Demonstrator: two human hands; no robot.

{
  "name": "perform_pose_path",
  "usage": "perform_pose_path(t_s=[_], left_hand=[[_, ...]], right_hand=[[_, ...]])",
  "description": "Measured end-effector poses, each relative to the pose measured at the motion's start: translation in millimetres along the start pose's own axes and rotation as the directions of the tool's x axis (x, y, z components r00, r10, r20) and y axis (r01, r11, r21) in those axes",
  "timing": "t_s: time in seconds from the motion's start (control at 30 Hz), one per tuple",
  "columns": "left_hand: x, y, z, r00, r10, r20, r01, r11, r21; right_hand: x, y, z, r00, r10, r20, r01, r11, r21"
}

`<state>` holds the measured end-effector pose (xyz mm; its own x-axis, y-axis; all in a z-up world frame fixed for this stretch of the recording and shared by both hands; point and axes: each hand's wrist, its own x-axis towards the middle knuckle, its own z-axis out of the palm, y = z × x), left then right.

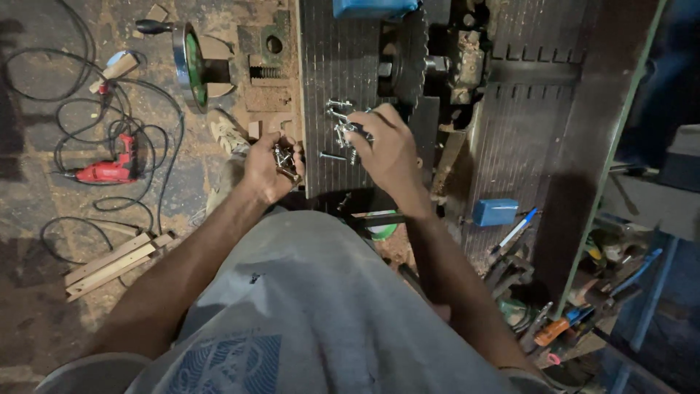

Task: Organizing various hardware like screws and washers in a woodworking shop.

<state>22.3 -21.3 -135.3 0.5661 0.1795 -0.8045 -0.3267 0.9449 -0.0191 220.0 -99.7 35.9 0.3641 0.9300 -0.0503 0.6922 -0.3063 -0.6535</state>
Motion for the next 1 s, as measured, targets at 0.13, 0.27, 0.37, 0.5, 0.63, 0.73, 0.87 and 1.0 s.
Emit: perform_pose_path(t_s=[0.13, 0.27, 0.37, 0.5, 0.63, 0.73, 0.87, 1.0], left_hand=[[-1, 1, -2, 0.999, -0.025, 0.032, 0.026, 0.999, -0.039], [-5, 2, 2, 0.999, -0.047, 0.011, 0.047, 0.998, -0.035], [-8, 1, 5, 0.998, -0.054, 0.011, 0.054, 0.998, -0.034], [-19, 0, 9, 1.0, 0.02, -0.011, -0.019, 0.998, 0.068], [-27, 3, 17, 1.0, -0.008, -0.025, 0.01, 0.996, 0.085], [-29, 5, 18, 1.0, -0.02, -0.01, 0.021, 0.997, 0.078], [-31, 5, 19, 1.0, -0.001, -0.004, 0.001, 0.993, 0.114], [-29, 4, 18, 0.999, 0.031, 0.024, -0.035, 0.985, 0.171]], right_hand=[[7, 15, 13, 0.996, -0.062, 0.07, 0.067, 0.995, -0.073], [6, 24, 13, 0.996, -0.084, 0.035, 0.085, 0.996, -0.029], [5, 28, 2, 0.998, 0.024, 0.052, -0.026, 0.999, 0.036], [-8, 59, -6, 0.921, 0.313, 0.233, -0.389, 0.698, 0.601], [-12, 65, -20, 0.859, 0.192, 0.475, -0.465, -0.096, 0.88], [-12, 58, -21, 0.857, 0.198, 0.476, -0.45, -0.166, 0.878], [-13, 62, -20, 0.868, 0.13, 0.478, -0.446, -0.217, 0.869], [-13, 60, -21, 0.867, 0.168, 0.469, -0.449, -0.145, 0.882]])
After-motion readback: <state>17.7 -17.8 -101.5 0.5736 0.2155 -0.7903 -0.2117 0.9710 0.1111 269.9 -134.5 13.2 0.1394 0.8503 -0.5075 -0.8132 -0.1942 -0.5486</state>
